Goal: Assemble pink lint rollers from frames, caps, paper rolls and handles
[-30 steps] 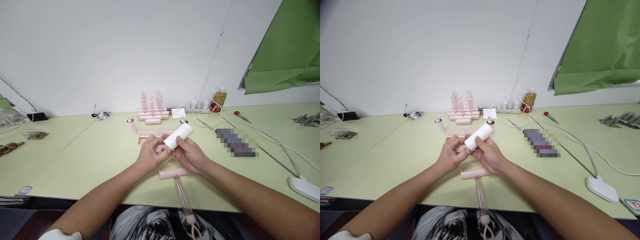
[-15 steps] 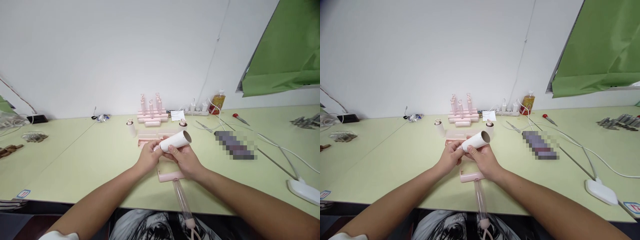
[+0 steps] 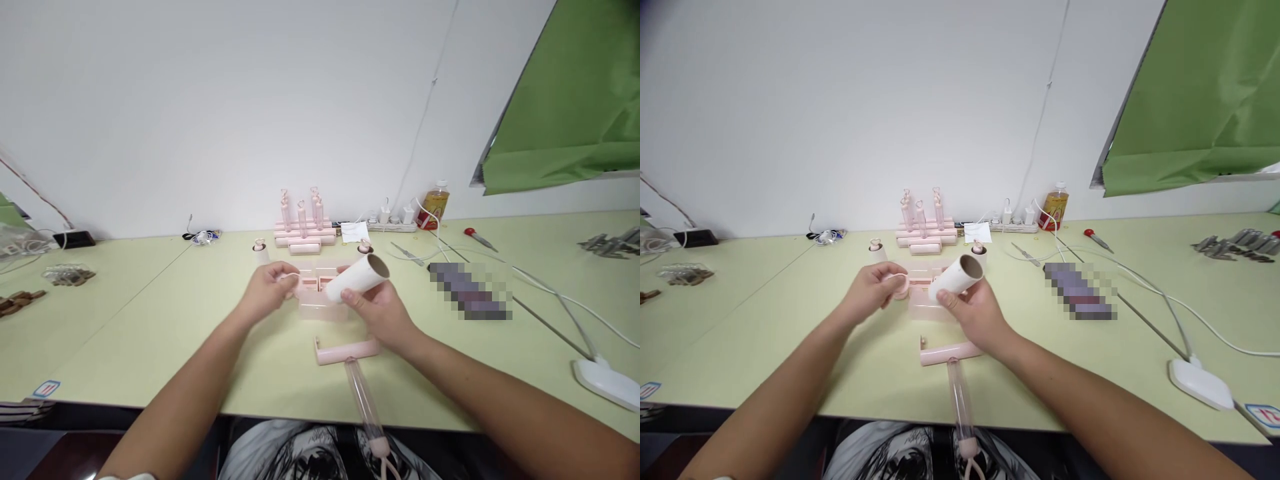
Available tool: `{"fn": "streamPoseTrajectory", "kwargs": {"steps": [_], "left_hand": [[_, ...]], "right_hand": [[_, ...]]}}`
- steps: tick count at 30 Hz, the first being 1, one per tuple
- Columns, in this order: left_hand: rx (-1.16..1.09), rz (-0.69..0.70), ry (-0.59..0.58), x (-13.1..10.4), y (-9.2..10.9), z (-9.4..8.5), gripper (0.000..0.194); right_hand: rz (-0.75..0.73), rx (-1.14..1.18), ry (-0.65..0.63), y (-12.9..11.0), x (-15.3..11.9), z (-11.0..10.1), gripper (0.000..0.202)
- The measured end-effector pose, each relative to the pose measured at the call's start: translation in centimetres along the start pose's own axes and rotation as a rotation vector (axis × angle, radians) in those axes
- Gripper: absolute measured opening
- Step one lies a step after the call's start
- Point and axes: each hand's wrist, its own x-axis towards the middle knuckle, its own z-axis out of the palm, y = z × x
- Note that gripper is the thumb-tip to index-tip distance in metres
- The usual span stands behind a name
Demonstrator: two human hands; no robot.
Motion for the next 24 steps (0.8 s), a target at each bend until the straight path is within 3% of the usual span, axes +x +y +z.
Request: {"fn": "streamPoseTrajectory", "kwargs": {"steps": [3, 5, 8, 10, 18, 24], "left_hand": [[0.223, -0.165, -0.228, 0.9, -0.6, -3.8, 0.018], [0.314, -0.225, -0.39, 1.3, -1.6, -5.0, 0.018], [0.397, -0.254, -0.635, 1.5, -2.7, -4.6, 0.015], [0.417, -0.253, -0.722, 1.4, -3.0, -3.9, 0.014], [0.614, -0.204, -0.57, 1.3, -3.3, -3.0, 0.027], [0.627, -0.142, -0.549, 1.1, -2.6, -3.5, 0.019]], "right_hand": [[-0.043, -0.168, 0.177, -0.2, 1.7, -2.4, 0.047], [-0.034, -0.31, 0.194, 0.0, 2.9, -4.0, 0.045], [0.018, -0.557, 0.058, 0.3, 3.8, -5.4, 0.041], [0.033, -0.686, -0.009, 0.5, 3.9, -5.7, 0.04], [-0.013, -0.786, -0.037, 0.1, 3.5, -5.5, 0.05], [0.004, -0.804, -0.028, 0.4, 3.7, -5.7, 0.051]]}}
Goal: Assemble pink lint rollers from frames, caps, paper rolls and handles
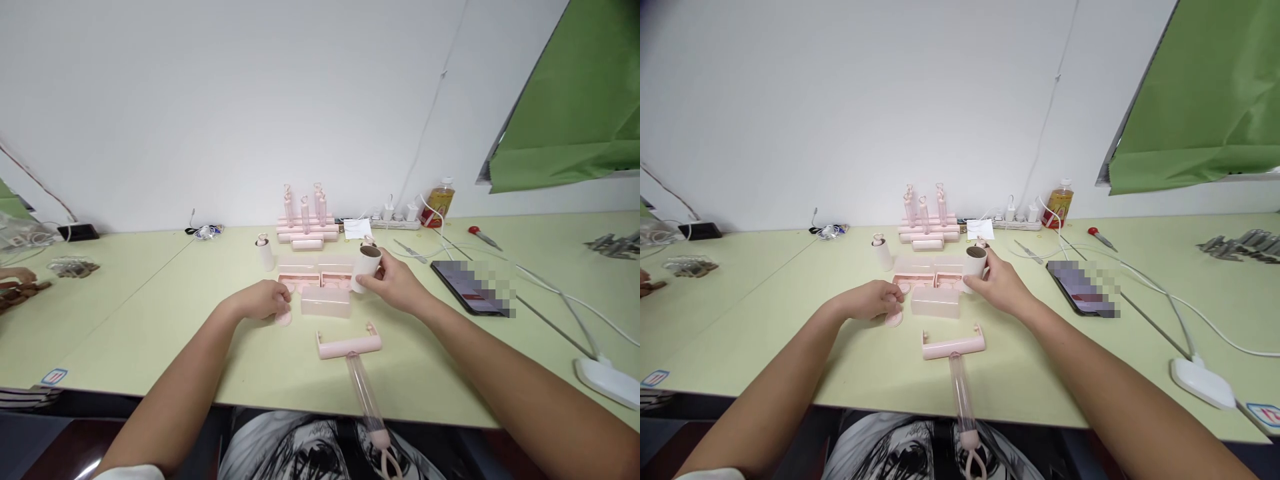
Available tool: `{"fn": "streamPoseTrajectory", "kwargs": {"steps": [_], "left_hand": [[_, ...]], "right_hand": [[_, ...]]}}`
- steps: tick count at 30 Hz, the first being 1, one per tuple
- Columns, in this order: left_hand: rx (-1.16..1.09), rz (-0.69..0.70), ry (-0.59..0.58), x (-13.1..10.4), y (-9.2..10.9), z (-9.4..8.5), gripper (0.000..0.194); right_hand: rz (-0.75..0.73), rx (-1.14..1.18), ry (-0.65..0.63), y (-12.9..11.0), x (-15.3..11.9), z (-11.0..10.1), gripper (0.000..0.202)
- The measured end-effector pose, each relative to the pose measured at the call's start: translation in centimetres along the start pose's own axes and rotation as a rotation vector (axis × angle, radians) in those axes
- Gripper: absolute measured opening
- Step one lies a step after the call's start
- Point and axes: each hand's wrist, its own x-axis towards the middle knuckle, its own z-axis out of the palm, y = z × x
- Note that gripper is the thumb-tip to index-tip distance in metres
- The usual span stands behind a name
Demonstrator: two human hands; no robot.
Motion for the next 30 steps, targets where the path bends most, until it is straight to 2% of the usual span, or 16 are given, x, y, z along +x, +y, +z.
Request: {"fn": "streamPoseTrajectory", "kwargs": {"steps": [4, 7, 10, 13, 19, 23, 25, 30], "left_hand": [[0.075, -0.018, 0.072, -0.5, -0.4, -0.5, 0.012], [0.145, -0.074, 0.135, -0.5, -1.0, -0.7, 0.025], [0.146, -0.117, 0.118, -0.4, -1.4, -0.8, 0.042], [0.178, -0.115, 0.074, -0.6, -1.5, -0.9, 0.044], [0.256, -0.117, 0.012, -1.0, -1.2, -0.7, 0.025], [0.28, -0.116, 0.114, -0.9, -1.1, -0.7, 0.011], [0.299, -0.107, 0.133, -0.8, -1.1, -0.7, 0.01], [0.301, -0.111, 0.035, -0.8, -1.1, -0.4, 0.015]], "right_hand": [[0.002, -0.001, -0.004, -0.2, -0.1, 0.1, 0.051], [0.005, 0.009, 0.018, -0.3, -0.1, 0.1, 0.048], [0.004, 0.001, 0.038, -0.3, 0.0, 0.1, 0.048], [0.004, -0.002, 0.049, -0.2, 0.0, 0.1, 0.05], [0.008, -0.027, 0.028, -0.4, 0.0, -0.1, 0.049], [0.021, -0.029, 0.016, -0.5, 0.0, -0.5, 0.043], [0.015, -0.006, 0.03, -0.4, 0.0, -0.5, 0.044], [0.002, 0.012, 0.073, -0.2, 0.0, -0.5, 0.052]]}}
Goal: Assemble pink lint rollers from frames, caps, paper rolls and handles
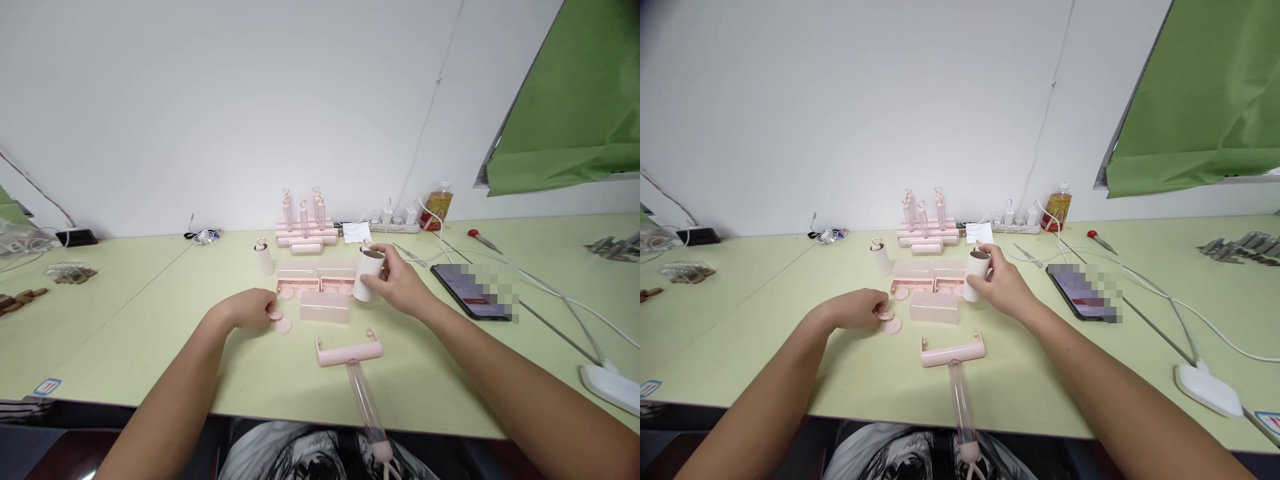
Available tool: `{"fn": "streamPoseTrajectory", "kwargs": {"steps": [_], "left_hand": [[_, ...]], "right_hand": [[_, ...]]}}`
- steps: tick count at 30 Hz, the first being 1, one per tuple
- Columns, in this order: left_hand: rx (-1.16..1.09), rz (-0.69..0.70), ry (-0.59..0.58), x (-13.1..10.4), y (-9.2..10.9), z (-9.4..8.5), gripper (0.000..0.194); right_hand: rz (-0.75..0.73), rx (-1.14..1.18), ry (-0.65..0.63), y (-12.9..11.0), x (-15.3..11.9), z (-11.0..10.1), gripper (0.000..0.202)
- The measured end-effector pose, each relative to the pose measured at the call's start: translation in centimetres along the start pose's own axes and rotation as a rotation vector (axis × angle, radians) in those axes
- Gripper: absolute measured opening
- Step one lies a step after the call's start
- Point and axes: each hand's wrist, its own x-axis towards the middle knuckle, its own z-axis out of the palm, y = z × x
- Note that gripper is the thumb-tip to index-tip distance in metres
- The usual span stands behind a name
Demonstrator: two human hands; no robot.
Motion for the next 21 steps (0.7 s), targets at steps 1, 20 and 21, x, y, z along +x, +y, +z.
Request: {"fn": "streamPoseTrajectory", "kwargs": {"steps": [1, 20, 21], "left_hand": [[-0.011, -0.002, -0.014, 0.0, 0.0, 0.0, 0.015], [-0.125, 0.115, 0.006, 0.0, 1.3, 0.6, 0.021], [-0.142, 0.131, 0.017, 0.0, 1.4, 0.5, 0.021]], "right_hand": [[-0.011, 0.0, 0.006, 0.0, 0.0, 0.0, 0.052], [-0.03, 0.014, 0.005, -0.5, -0.3, 0.2, 0.048], [-0.033, 0.016, 0.008, -0.5, -0.3, 0.2, 0.048]]}}
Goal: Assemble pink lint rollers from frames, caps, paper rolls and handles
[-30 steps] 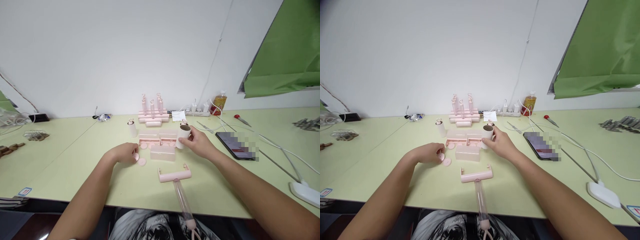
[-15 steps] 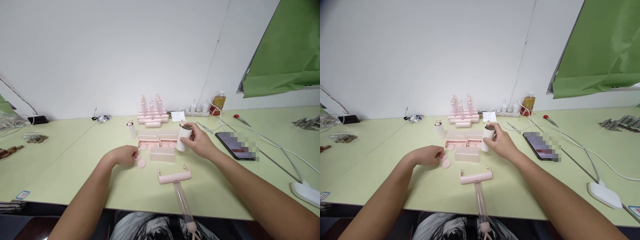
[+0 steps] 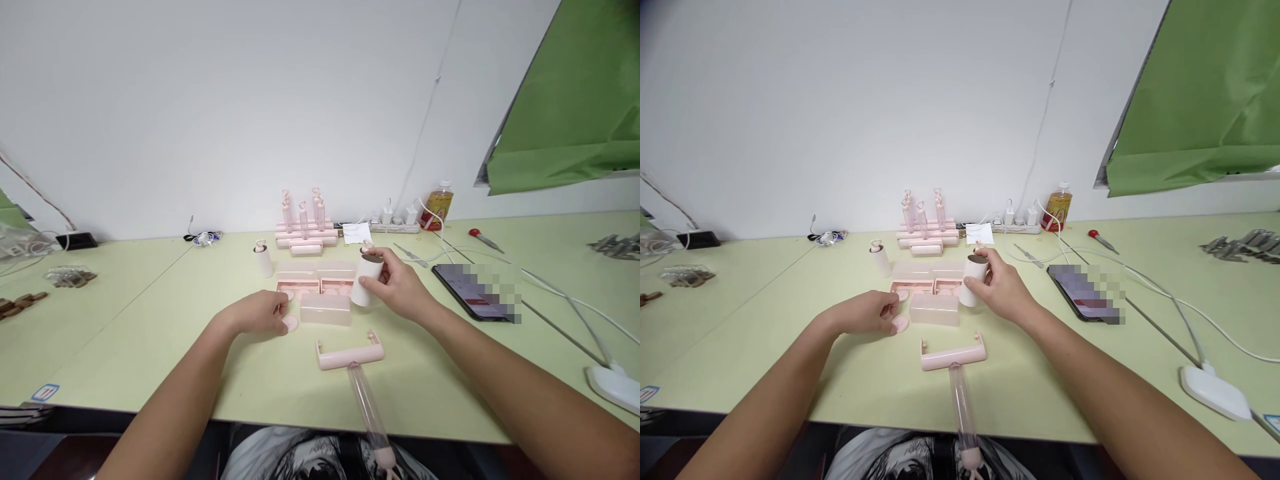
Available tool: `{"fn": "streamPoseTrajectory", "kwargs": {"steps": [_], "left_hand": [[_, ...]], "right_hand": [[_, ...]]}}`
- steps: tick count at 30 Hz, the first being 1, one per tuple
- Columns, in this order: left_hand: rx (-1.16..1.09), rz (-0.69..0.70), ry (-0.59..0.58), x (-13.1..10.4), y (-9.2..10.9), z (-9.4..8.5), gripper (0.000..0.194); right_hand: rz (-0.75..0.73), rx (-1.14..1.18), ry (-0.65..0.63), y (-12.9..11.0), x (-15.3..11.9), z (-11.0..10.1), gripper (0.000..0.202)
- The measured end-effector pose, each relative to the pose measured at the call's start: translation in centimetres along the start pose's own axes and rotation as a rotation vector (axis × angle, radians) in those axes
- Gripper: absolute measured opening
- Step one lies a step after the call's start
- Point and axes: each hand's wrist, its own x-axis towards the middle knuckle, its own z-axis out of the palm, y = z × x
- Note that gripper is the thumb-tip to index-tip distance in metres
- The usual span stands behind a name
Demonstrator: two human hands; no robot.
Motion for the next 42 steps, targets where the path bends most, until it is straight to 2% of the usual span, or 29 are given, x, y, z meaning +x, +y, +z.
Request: {"fn": "streamPoseTrajectory", "kwargs": {"steps": [6, 14, 22, 26, 32, 36, 42], "left_hand": [[-0.001, 0.085, 0.003, 0.3, 0.0, 0.3, 0.042], [-0.014, 0.029, -0.018, 0.7, -0.3, 0.6, 0.031], [0.022, 0.035, -0.019, 0.6, -0.3, 0.7, 0.024], [0.035, 0.044, -0.017, 0.7, -0.4, 0.7, 0.025], [0.041, 0.042, -0.023, 0.7, -0.3, 0.6, 0.023], [0.055, 0.028, -0.018, 0.6, 0.0, 0.5, 0.022], [0.057, 0.032, -0.005, 0.6, 0.0, 0.4, 0.021]], "right_hand": [[-0.007, -0.013, 0.012, -0.1, 0.0, 0.0, 0.047], [-0.086, -0.146, 0.043, 0.0, 0.2, -1.0, 0.044], [-0.035, -0.119, 0.134, 0.2, 0.5, -1.9, 0.042], [-0.086, -0.105, 0.036, 0.1, 0.3, -1.8, 0.041], [-0.157, -0.161, -0.286, 0.0, 0.2, -2.0, 0.022], [-0.177, -0.204, -0.315, -0.1, 0.2, -2.1, 0.021], [-0.19, -0.269, -0.297, -0.7, 0.0, -2.4, 0.031]]}}
